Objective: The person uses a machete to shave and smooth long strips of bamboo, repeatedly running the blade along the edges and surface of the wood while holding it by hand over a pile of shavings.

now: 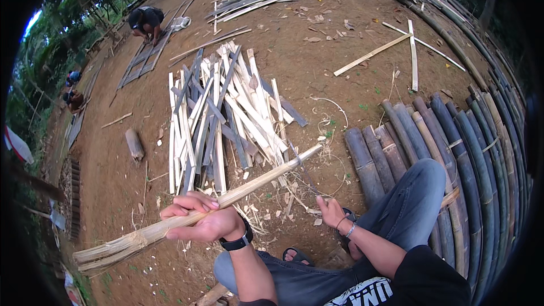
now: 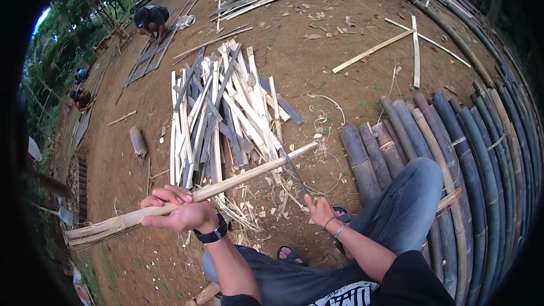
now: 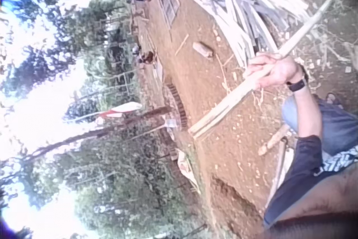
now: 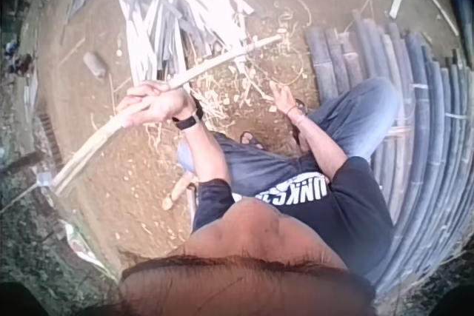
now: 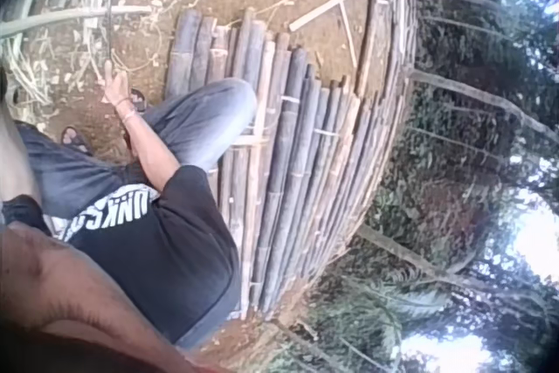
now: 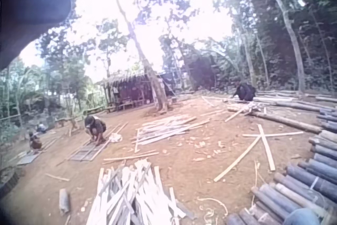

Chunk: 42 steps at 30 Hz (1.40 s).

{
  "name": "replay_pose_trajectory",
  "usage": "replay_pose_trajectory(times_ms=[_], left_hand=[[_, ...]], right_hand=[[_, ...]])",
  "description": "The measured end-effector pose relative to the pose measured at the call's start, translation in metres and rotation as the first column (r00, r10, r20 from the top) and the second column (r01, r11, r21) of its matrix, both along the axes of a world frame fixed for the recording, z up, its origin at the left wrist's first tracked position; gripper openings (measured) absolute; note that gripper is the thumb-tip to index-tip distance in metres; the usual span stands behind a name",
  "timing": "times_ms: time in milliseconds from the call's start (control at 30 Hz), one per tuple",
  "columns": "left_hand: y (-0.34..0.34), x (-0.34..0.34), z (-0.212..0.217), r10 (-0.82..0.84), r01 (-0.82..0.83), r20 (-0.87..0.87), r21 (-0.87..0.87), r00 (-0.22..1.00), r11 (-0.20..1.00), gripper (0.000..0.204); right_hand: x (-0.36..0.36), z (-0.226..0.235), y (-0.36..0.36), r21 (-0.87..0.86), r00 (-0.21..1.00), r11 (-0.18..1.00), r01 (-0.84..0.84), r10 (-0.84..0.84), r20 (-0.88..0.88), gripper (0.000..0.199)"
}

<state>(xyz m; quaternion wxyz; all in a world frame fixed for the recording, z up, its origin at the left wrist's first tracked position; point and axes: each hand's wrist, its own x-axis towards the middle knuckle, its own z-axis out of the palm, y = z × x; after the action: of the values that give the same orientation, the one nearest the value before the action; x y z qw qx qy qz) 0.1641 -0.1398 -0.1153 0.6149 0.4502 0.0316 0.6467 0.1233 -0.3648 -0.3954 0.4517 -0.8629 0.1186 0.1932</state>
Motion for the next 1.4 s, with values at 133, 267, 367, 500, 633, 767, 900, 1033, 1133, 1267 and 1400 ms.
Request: replay_pose_trajectory(times_ms=[133, 267, 367, 500, 633, 767, 900, 1033, 1133, 1267, 1400], left_hand=[[-0.005, -0.004, 0.002, -0.003, 0.003, 0.005, 0.0, 1.0, 1.0, 0.05], [0.017, 0.0, -0.006, 0.084, -0.084, -0.031, -0.021, 0.996, 0.996, 0.053], [0.023, 0.001, -0.006, 0.107, -0.111, -0.073, -0.039, 0.992, 0.993, 0.053], [0.018, 0.002, -0.008, 0.06, -0.064, -0.052, -0.08, 0.997, 0.995, 0.055], [0.017, 0.003, -0.005, 0.092, -0.093, -0.036, -0.044, 0.995, 0.995, 0.055], [0.033, 0.003, -0.009, 0.122, -0.124, -0.041, -0.053, 0.992, 0.991, 0.053], [0.029, 0.006, -0.01, 0.082, -0.085, -0.032, -0.08, 0.996, 0.993, 0.054], [0.017, 0.003, -0.005, 0.098, -0.1, -0.036, -0.04, 0.994, 0.994, 0.055], [0.022, 0.006, -0.007, 0.146, -0.153, -0.088, -0.082, 0.985, 0.985, 0.055], [0.035, 0.009, -0.008, 0.153, -0.162, -0.082, -0.118, 0.985, 0.98, 0.053], [0.038, 0.01, -0.01, 0.192, -0.22, -0.172, -0.158, 0.966, 0.963, 0.053]], right_hand=[[0.035, -0.046, -0.028, -0.065, 0.93, 0.965, 0.254, -0.262, -0.256, 0.071], [-0.018, 0.042, 0.023, 0.14, 0.997, 0.989, -0.041, 0.031, 0.073, 0.079], [-0.014, 0.034, 0.023, 0.145, 0.992, 0.986, -0.084, 0.069, 0.105, 0.081], [0.055, -0.035, -0.02, -0.141, 0.977, 0.974, 0.177, -0.191, -0.094, 0.082], [0.037, -0.012, -0.008, -0.076, 0.998, 0.997, -0.005, 0.001, -0.057, 0.078], [-0.005, 0.017, 0.027, 0.173, 0.987, 0.978, -0.116, 0.094, 0.131, 0.077], [0.035, -0.051, -0.002, 0.059, 0.995, 0.998, -0.024, 0.019, 0.093, 0.075], [0.078, -0.088, -0.026, -0.076, 0.974, 0.976, 0.202, -0.209, -0.089, 0.075], [0.032, -0.029, 0.003, 0.085, 0.995, 0.993, 0.079, -0.073, -0.062, 0.074], [-0.01, 0.015, 0.027, 0.253, 0.989, 0.96, -0.119, 0.094, 0.111, 0.067], [0.019, -0.015, -0.001, 0.059, 0.995, 0.997, -0.056, 0.051, 0.085, 0.072]])
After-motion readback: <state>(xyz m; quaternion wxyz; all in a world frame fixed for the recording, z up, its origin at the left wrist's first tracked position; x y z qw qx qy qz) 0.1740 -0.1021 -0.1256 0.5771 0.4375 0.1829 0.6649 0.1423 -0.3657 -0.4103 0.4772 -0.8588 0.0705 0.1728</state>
